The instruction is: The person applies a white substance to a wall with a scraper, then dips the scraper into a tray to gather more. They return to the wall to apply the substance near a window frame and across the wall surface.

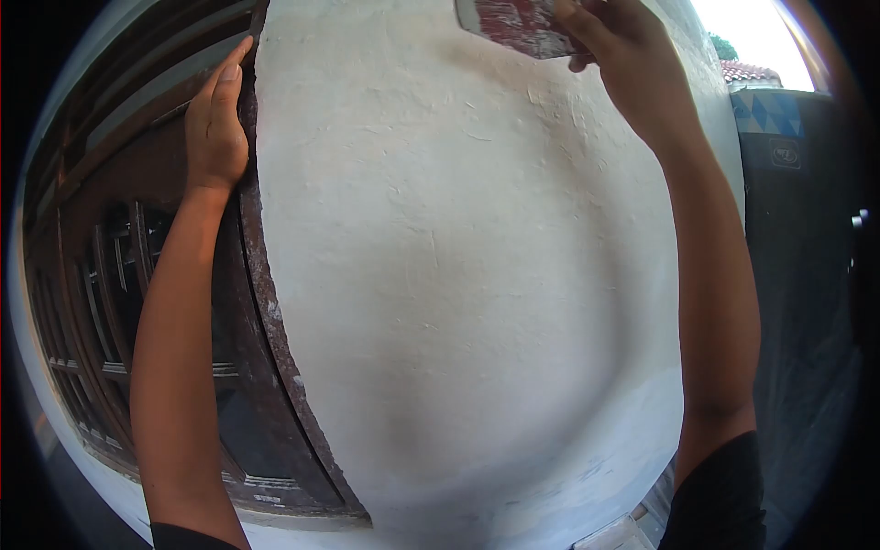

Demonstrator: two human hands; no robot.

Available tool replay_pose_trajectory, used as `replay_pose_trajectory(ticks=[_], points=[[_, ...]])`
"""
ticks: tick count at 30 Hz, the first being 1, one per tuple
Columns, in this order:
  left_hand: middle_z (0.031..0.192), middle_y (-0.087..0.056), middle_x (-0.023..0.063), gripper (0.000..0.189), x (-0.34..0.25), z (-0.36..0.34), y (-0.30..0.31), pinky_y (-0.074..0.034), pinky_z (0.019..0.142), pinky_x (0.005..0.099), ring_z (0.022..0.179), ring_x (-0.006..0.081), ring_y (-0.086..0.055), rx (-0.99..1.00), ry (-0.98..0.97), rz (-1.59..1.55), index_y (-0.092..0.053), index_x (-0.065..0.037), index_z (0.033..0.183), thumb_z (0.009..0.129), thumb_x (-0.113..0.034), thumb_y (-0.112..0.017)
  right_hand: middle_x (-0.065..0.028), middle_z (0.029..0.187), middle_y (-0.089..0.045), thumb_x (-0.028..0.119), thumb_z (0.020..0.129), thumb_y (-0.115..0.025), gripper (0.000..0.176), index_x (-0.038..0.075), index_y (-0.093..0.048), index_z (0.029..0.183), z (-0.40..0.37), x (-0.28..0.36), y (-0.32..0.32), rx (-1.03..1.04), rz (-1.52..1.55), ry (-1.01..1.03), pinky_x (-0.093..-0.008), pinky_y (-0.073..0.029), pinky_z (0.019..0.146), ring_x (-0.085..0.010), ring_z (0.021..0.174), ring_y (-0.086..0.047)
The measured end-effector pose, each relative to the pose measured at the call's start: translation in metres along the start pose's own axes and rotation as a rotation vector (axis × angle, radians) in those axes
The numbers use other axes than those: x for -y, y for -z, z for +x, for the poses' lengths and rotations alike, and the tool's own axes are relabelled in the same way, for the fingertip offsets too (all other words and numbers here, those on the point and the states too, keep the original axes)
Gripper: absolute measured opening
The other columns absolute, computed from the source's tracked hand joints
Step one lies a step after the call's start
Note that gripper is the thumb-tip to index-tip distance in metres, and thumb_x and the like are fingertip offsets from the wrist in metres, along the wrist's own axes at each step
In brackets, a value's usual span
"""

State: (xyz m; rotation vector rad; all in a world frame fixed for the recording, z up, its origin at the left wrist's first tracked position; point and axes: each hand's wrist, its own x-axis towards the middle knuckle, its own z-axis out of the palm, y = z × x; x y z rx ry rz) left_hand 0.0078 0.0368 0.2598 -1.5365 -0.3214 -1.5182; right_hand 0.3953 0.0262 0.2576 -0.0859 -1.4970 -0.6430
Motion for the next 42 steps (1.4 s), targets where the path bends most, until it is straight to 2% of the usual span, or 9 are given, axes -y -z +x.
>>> replay_pose_trajectory(ticks=[2,5,8,16,22,25,27,33,42], points=[[0.135,-0.061,0.0204,0.059,0.000,0.000,0.001,-0.035,0.111,0.0329,0.129,0.0288,-0.054,0.002,-0.004,0.019,-0.057,0.003,0.135,0.104,-0.039,-0.031,-0.0080,0.093,-0.065,0.015,0.097,-0.065,0.037,-0.006,-0.053,0.125,0.019,-0.004,-0.006,0.291,0.462,-0.476,-0.0245,-0.048,0.067,-0.0130,0.076,-0.058],[0.135,-0.061,0.0204,0.058,-0.004,0.001,0.001,-0.035,0.111,0.0331,0.130,0.0290,-0.054,0.006,0.014,0.016,-0.057,0.003,0.135,0.104,-0.038,-0.031,-0.0076,0.089,-0.064,0.011,0.095,-0.064,0.027,-0.006,-0.060,0.116,0.025,-0.021,-0.019,0.437,0.461,-0.588,-0.0261,-0.046,0.063,-0.0119,0.073,-0.056],[0.139,-0.058,0.0204,0.052,-0.010,0.001,0.002,-0.034,0.115,0.0351,0.133,0.0280,-0.051,0.038,0.031,0.051,-0.054,0.008,0.136,0.105,-0.021,-0.025,-0.0054,0.083,-0.065,0.022,0.095,-0.066,0.030,-0.006,-0.066,0.108,0.009,-0.028,-0.023,0.394,0.184,-0.526,-0.0255,-0.045,0.062,-0.0106,0.067,-0.053],[0.135,-0.061,0.0212,0.059,-0.007,0.001,0.000,-0.036,0.111,0.0337,0.131,0.0293,-0.054,0.015,0.034,0.030,-0.057,0.004,0.135,0.103,-0.039,-0.032,-0.0005,0.085,-0.063,0.033,0.093,-0.070,0.045,-0.006,-0.064,0.116,-0.019,-0.076,0.044,0.047,0.252,-0.603,-0.0207,-0.039,0.059,-0.0044,0.068,-0.048],[0.136,-0.059,0.0216,0.058,-0.004,0.001,0.000,-0.035,0.112,0.0342,0.131,0.0298,-0.053,0.008,0.031,-0.002,-0.056,0.006,0.135,0.103,-0.037,-0.033,-0.0027,0.086,-0.065,0.034,0.093,-0.070,0.047,-0.006,-0.065,0.118,0.008,-0.016,-0.027,0.246,0.303,-0.446,-0.0217,-0.042,0.061,-0.0061,0.070,-0.051],[0.137,-0.059,0.0216,0.059,-0.007,0.002,0.001,-0.035,0.112,0.0346,0.131,0.0302,-0.053,0.014,0.038,0.011,-0.056,0.006,0.135,0.103,-0.037,-0.033,-0.0075,0.076,-0.065,0.017,0.095,-0.066,0.023,-0.006,-0.069,0.094,0.019,0.005,-0.033,0.308,0.145,-0.564,-0.0275,-0.046,0.059,-0.0129,0.064,-0.055],[0.136,-0.059,0.0215,0.058,-0.006,0.002,0.000,-0.035,0.112,0.0345,0.131,0.0302,-0.053,0.014,0.025,0.011,-0.057,0.006,0.135,0.103,-0.037,-0.032,-0.0040,0.084,-0.066,0.034,0.093,-0.070,0.050,-0.008,-0.064,0.119,0.011,-0.040,-0.022,0.291,0.045,-0.446,-0.0225,-0.043,0.061,-0.0073,0.066,-0.050],[0.134,-0.061,0.0213,0.057,-0.007,0.001,0.000,-0.036,0.111,0.0339,0.131,0.0301,-0.053,-0.009,0.038,0.014,-0.059,0.002,0.134,0.103,-0.038,-0.032,-0.0050,0.093,-0.068,0.026,0.093,-0.071,0.048,-0.010,-0.062,0.124,-0.005,-0.085,0.030,-0.016,0.301,-0.656,-0.0185,-0.042,0.056,-0.0056,0.071,-0.054],[0.137,-0.059,0.0205,0.055,-0.007,0.002,0.000,-0.035,0.113,0.0344,0.132,0.0295,-0.052,0.006,0.040,0.005,-0.057,0.006,0.134,0.104,-0.033,-0.032,-0.0090,0.075,-0.067,0.021,0.093,-0.069,0.028,-0.006,-0.071,0.096,0.013,0.023,-0.031,0.318,0.089,-0.575,-0.0290,-0.046,0.057,-0.0135,0.060,-0.056]])
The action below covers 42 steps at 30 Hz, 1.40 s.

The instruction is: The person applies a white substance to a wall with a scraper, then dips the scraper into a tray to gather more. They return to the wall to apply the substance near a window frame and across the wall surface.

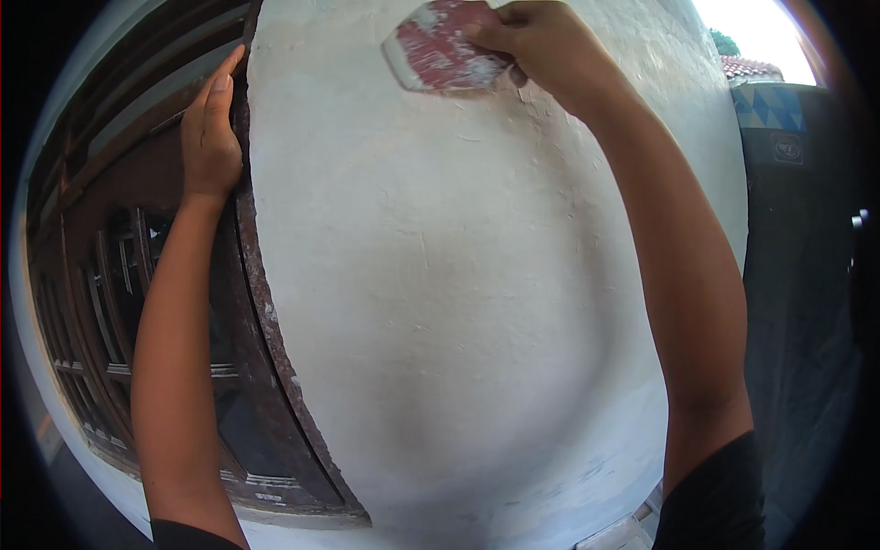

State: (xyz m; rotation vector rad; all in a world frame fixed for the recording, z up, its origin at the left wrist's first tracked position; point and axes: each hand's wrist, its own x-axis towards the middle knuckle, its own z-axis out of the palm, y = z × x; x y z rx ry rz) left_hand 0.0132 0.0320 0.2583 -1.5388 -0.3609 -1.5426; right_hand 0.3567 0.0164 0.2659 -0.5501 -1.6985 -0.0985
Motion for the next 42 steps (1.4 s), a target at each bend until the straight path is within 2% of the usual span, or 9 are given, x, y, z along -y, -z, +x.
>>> replay_pose_trajectory(ticks=[2,7,11,16,21,27,31,36,42], points=[[0.136,-0.060,0.0205,0.056,0.001,0.000,0.000,-0.035,0.112,0.0339,0.131,0.0294,-0.053,-0.002,-0.011,-0.008,-0.058,0.005,0.134,0.104,-0.035,-0.032,-0.0050,0.087,-0.068,0.035,0.091,-0.072,0.050,-0.009,-0.066,0.115,0.026,-0.060,0.022,-0.037,0.000,0.107,-0.0229,-0.044,0.062,-0.0072,0.068,-0.054],[0.132,-0.063,0.0204,0.058,0.001,-0.001,0.001,-0.036,0.110,0.0329,0.128,0.0296,-0.055,-0.004,0.004,0.022,-0.059,0.002,0.134,0.104,-0.039,-0.032,-0.0073,0.095,-0.069,0.027,0.092,-0.072,0.049,-0.009,-0.062,0.122,0.002,-0.090,0.057,-0.256,0.397,-0.023,-0.0185,-0.041,0.053,-0.0054,0.069,-0.055],[0.134,-0.062,0.0203,0.058,0.005,0.001,0.000,-0.036,0.112,0.0339,0.130,0.0298,-0.054,-0.008,-0.039,0.009,-0.058,0.004,0.133,0.104,-0.038,-0.030,-0.0046,0.087,-0.066,0.030,0.091,-0.072,0.046,-0.008,-0.065,0.116,-0.005,-0.055,0.009,-0.042,0.323,0.081,-0.0212,-0.044,0.062,-0.0074,0.067,-0.054],[0.136,-0.060,0.0199,0.058,0.007,0.000,0.002,-0.035,0.113,0.0346,0.131,0.0300,-0.053,0.007,-0.048,0.006,-0.058,0.005,0.133,0.105,-0.036,-0.030,-0.0029,0.077,-0.064,0.029,0.089,-0.074,0.041,-0.007,-0.069,0.110,-0.009,-0.057,0.004,-0.169,-0.003,0.026,-0.0216,-0.040,0.058,-0.0073,0.061,-0.050],[0.136,-0.060,0.0198,0.058,0.000,0.000,-0.001,-0.034,0.113,0.0344,0.131,0.0296,-0.053,-0.011,-0.012,0.015,-0.058,0.005,0.133,0.105,-0.038,-0.030,-0.0032,0.087,-0.067,0.026,0.091,-0.073,0.042,-0.008,-0.065,0.116,-0.019,-0.097,0.057,-0.332,0.353,-0.095,-0.0191,-0.039,0.055,-0.0052,0.067,-0.052],[0.135,-0.060,0.0204,0.058,0.005,0.001,0.001,-0.035,0.113,0.0348,0.131,0.0301,-0.053,-0.012,-0.050,0.026,-0.059,0.005,0.132,0.105,-0.036,-0.029,-0.0030,0.081,-0.065,0.029,0.091,-0.072,0.041,-0.007,-0.067,0.110,-0.027,-0.049,-0.006,-0.099,0.210,0.048,-0.0219,-0.041,0.058,-0.0064,0.065,-0.051],[0.135,-0.060,0.0203,0.058,0.009,0.002,0.000,-0.035,0.113,0.0347,0.131,0.0299,-0.053,-0.003,-0.055,0.006,-0.059,0.005,0.133,0.104,-0.037,-0.030,-0.0035,0.079,-0.065,0.027,0.091,-0.072,0.039,-0.007,-0.068,0.110,-0.026,-0.072,0.011,-0.246,-0.031,-0.009,-0.0222,-0.040,0.056,-0.0064,0.063,-0.050],[0.135,-0.061,0.0201,0.057,0.006,0.001,-0.001,-0.035,0.113,0.0346,0.132,0.0293,-0.053,-0.017,-0.055,0.010,-0.058,0.005,0.133,0.105,-0.036,-0.029,-0.0090,0.085,-0.070,0.030,0.086,-0.075,0.050,-0.009,-0.067,0.116,-0.028,-0.110,0.057,-0.361,0.316,-0.031,-0.0249,-0.046,0.059,-0.0121,0.066,-0.059],[0.135,-0.061,0.0204,0.056,0.005,0.001,0.001,-0.035,0.113,0.0346,0.132,0.0297,-0.053,-0.009,-0.059,0.029,-0.058,0.006,0.132,0.105,-0.034,-0.029,-0.0051,0.079,-0.065,0.027,0.090,-0.073,0.042,-0.008,-0.067,0.112,-0.027,-0.034,-0.021,-0.179,0.245,0.080,-0.0226,-0.042,0.056,-0.0074,0.060,-0.050]])
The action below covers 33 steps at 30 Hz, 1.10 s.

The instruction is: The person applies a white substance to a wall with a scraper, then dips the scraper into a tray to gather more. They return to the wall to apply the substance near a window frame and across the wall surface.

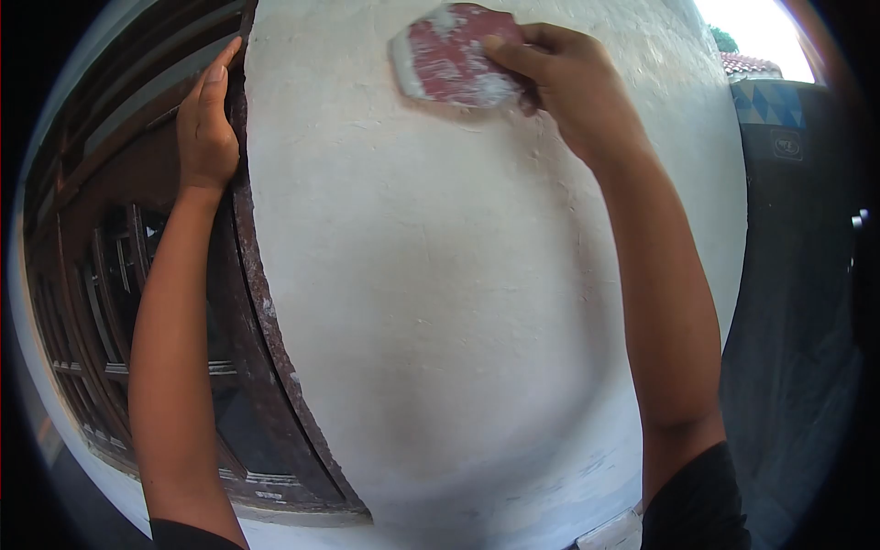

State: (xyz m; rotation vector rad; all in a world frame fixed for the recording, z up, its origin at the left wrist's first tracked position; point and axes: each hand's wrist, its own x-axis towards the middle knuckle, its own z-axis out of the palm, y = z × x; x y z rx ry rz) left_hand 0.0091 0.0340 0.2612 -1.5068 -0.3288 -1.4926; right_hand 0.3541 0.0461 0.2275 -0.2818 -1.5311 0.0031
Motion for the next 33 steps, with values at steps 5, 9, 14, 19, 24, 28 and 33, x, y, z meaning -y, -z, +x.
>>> replay_pose_trajectory(ticks=[5,9,14,19,24,28,33], points=[[0.135,-0.061,0.0206,0.056,-0.001,0.000,0.002,-0.035,0.113,0.0347,0.132,0.0301,-0.053,0.014,0.007,0.001,-0.058,0.006,0.132,0.105,-0.034,-0.029,-0.0057,0.077,-0.067,0.036,0.086,-0.076,0.047,-0.005,-0.071,0.107,0.004,0.014,-0.012,-0.024,-0.279,-0.009,-0.0266,-0.045,0.058,-0.0100,0.061,-0.052],[0.135,-0.061,0.0205,0.057,0.001,0.000,-0.001,-0.035,0.113,0.0346,0.131,0.0304,-0.053,-0.006,0.003,-0.037,-0.059,0.005,0.133,0.105,-0.035,-0.030,-0.0083,0.086,-0.072,0.029,0.085,-0.075,0.048,-0.008,-0.068,0.115,0.021,-0.039,0.057,-0.144,-0.140,-0.074,-0.0265,-0.049,0.061,-0.0109,0.063,-0.056],[0.134,-0.062,0.0206,0.056,-0.002,-0.001,-0.002,-0.035,0.113,0.0343,0.130,0.0299,-0.054,-0.001,0.014,-0.020,-0.059,0.004,0.133,0.105,-0.035,-0.030,-0.0040,0.088,-0.068,0.026,0.090,-0.074,0.047,-0.010,-0.064,0.119,0.017,-0.026,0.038,-0.185,0.090,-0.034,-0.0207,-0.043,0.056,-0.0064,0.065,-0.053],[0.138,-0.058,0.0205,0.054,-0.010,-0.001,0.002,-0.033,0.115,0.0347,0.133,0.0282,-0.051,0.024,0.058,0.013,-0.054,0.008,0.136,0.105,-0.024,-0.024,-0.0097,0.075,-0.068,0.023,0.093,-0.070,0.029,-0.005,-0.071,0.098,0.000,0.046,-0.017,0.079,-0.064,-0.085,-0.0297,-0.047,0.058,-0.0141,0.060,-0.057],[0.134,-0.061,0.0208,0.056,-0.005,-0.001,-0.001,-0.035,0.112,0.0345,0.130,0.0300,-0.054,-0.010,0.034,-0.014,-0.059,0.004,0.132,0.105,-0.035,-0.030,-0.0045,0.081,-0.067,0.030,0.088,-0.074,0.048,-0.008,-0.068,0.116,0.040,-0.021,0.026,-0.097,-0.145,0.009,-0.0231,-0.044,0.059,-0.0080,0.061,-0.051],[0.135,-0.061,0.0206,0.057,-0.005,-0.001,-0.002,-0.035,0.112,0.0346,0.130,0.0299,-0.054,-0.025,0.052,-0.034,-0.059,0.004,0.132,0.105,-0.036,-0.029,-0.0031,0.082,-0.067,0.027,0.088,-0.075,0.045,-0.007,-0.067,0.117,0.036,-0.013,0.024,-0.163,0.126,0.026,-0.0209,-0.043,0.058,-0.0061,0.060,-0.049],[0.134,-0.061,0.0201,0.058,-0.002,0.000,-0.001,-0.035,0.112,0.0343,0.130,0.0299,-0.054,-0.023,0.041,-0.019,-0.059,0.005,0.132,0.105,-0.036,-0.029,-0.0100,0.077,-0.069,0.021,0.093,-0.068,0.028,-0.006,-0.071,0.100,0.017,0.034,-0.018,-0.028,-0.113,-0.012,-0.0296,-0.047,0.058,-0.0139,0.062,-0.059]])
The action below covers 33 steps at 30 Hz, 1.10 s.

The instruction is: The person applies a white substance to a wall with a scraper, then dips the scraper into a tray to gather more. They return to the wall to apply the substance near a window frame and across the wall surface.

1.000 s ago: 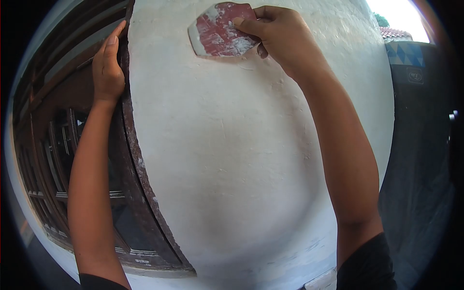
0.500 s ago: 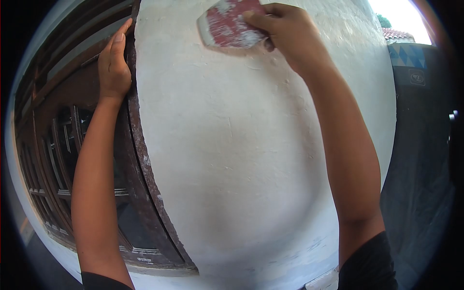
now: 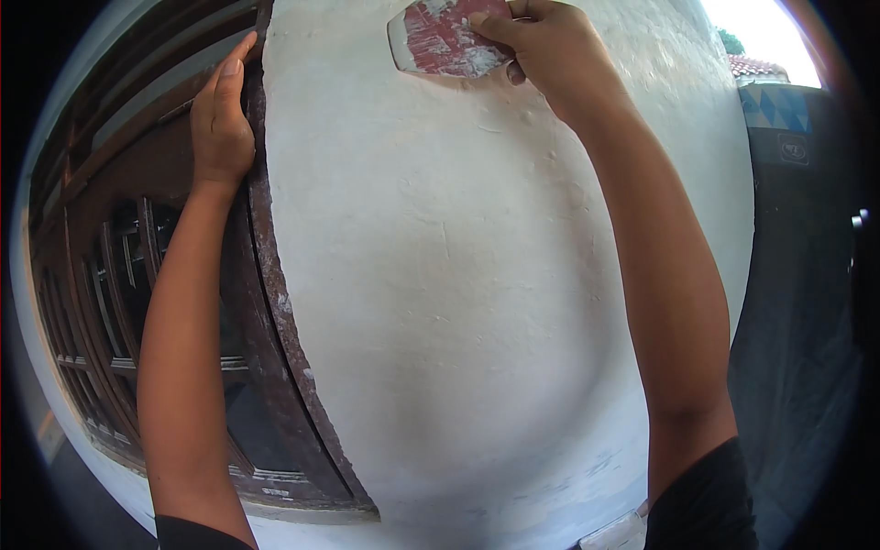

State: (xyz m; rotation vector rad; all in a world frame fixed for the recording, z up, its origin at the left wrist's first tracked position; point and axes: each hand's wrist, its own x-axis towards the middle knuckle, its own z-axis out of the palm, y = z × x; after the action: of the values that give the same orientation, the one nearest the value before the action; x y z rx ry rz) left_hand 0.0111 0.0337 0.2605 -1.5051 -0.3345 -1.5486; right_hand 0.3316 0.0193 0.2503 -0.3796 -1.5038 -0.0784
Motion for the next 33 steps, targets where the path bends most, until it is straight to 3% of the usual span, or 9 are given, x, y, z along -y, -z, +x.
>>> replay_pose_trajectory(ticks=[6,8,10,12,18,21,24,28,33], points=[[0.133,-0.062,0.0204,0.057,-0.002,-0.001,0.001,-0.036,0.112,0.0346,0.129,0.0300,-0.054,0.001,0.012,0.000,-0.059,0.005,0.132,0.105,-0.035,-0.030,-0.0095,0.078,-0.069,0.020,0.094,-0.067,0.025,-0.005,-0.070,0.098,0.014,-0.024,0.020,-0.057,0.039,-0.089,-0.0281,-0.045,0.056,-0.0122,0.060,-0.056],[0.133,-0.062,0.0206,0.056,-0.003,-0.001,0.000,-0.036,0.112,0.0347,0.129,0.0301,-0.055,0.011,0.029,0.011,-0.059,0.005,0.132,0.105,-0.035,-0.031,-0.0091,0.076,-0.068,0.019,0.094,-0.068,0.025,-0.006,-0.070,0.097,0.017,-0.027,0.013,-0.023,0.284,-0.128,-0.0273,-0.044,0.055,-0.0120,0.059,-0.055],[0.132,-0.063,0.0210,0.056,-0.001,0.000,0.000,-0.037,0.110,0.0338,0.128,0.0299,-0.056,-0.005,-0.020,-0.014,-0.060,0.004,0.132,0.104,-0.036,-0.031,-0.0091,0.074,-0.066,0.018,0.093,-0.068,0.025,-0.007,-0.069,0.098,0.000,-0.008,0.001,0.017,0.130,-0.074,-0.0269,-0.045,0.055,-0.0129,0.058,-0.054],[0.132,-0.063,0.0210,0.056,0.001,0.000,0.000,-0.037,0.110,0.0337,0.128,0.0298,-0.056,-0.006,-0.029,-0.013,-0.060,0.004,0.132,0.104,-0.036,-0.031,-0.0056,0.083,-0.067,0.022,0.091,-0.072,0.043,-0.011,-0.065,0.115,-0.003,-0.018,-0.002,0.005,-0.075,-0.029,-0.0203,-0.043,0.056,-0.0067,0.062,-0.051],[0.133,-0.062,0.0210,0.055,-0.003,-0.002,0.000,-0.037,0.111,0.0339,0.129,0.0299,-0.055,-0.003,0.006,0.007,-0.060,0.004,0.132,0.104,-0.034,-0.031,-0.0084,0.082,-0.067,0.020,0.090,-0.072,0.038,-0.013,-0.066,0.107,0.008,-0.039,0.016,-0.105,0.326,0.026,-0.0207,-0.042,0.055,-0.0068,0.059,-0.051],[0.133,-0.062,0.0210,0.056,-0.001,0.000,0.000,-0.037,0.110,0.0336,0.128,0.0300,-0.055,-0.001,-0.015,-0.007,-0.060,0.004,0.132,0.104,-0.035,-0.032,-0.0108,0.078,-0.068,0.018,0.093,-0.069,0.028,-0.008,-0.069,0.101,-0.014,0.010,0.001,-0.027,0.019,-0.128,-0.0284,-0.047,0.056,-0.0138,0.061,-0.057],[0.133,-0.062,0.0210,0.056,0.002,0.000,-0.001,-0.037,0.110,0.0334,0.129,0.0299,-0.055,0.004,-0.032,-0.009,-0.059,0.004,0.133,0.104,-0.036,-0.032,-0.0072,0.081,-0.067,0.021,0.089,-0.073,0.036,-0.010,-0.067,0.106,-0.004,-0.022,0.006,-0.001,-0.075,-0.009,-0.0213,-0.042,0.055,-0.0072,0.059,-0.051],[0.135,-0.061,0.0206,0.057,-0.004,-0.002,0.000,-0.036,0.112,0.0342,0.130,0.0296,-0.054,-0.005,0.035,0.006,-0.059,0.005,0.133,0.104,-0.036,-0.032,-0.0115,0.080,-0.069,0.018,0.092,-0.069,0.027,-0.007,-0.069,0.102,0.001,-0.012,0.020,-0.064,0.215,-0.136,-0.0295,-0.047,0.059,-0.0149,0.064,-0.059],[0.134,-0.062,0.0209,0.057,0.001,0.000,0.001,-0.037,0.111,0.0338,0.129,0.0299,-0.055,0.000,-0.009,0.004,-0.059,0.004,0.133,0.104,-0.038,-0.032,-0.0092,0.080,-0.069,0.021,0.089,-0.072,0.032,-0.007,-0.069,0.105,0.000,-0.016,-0.005,-0.027,0.082,-0.048,-0.0260,-0.044,0.057,-0.0111,0.061,-0.055]])
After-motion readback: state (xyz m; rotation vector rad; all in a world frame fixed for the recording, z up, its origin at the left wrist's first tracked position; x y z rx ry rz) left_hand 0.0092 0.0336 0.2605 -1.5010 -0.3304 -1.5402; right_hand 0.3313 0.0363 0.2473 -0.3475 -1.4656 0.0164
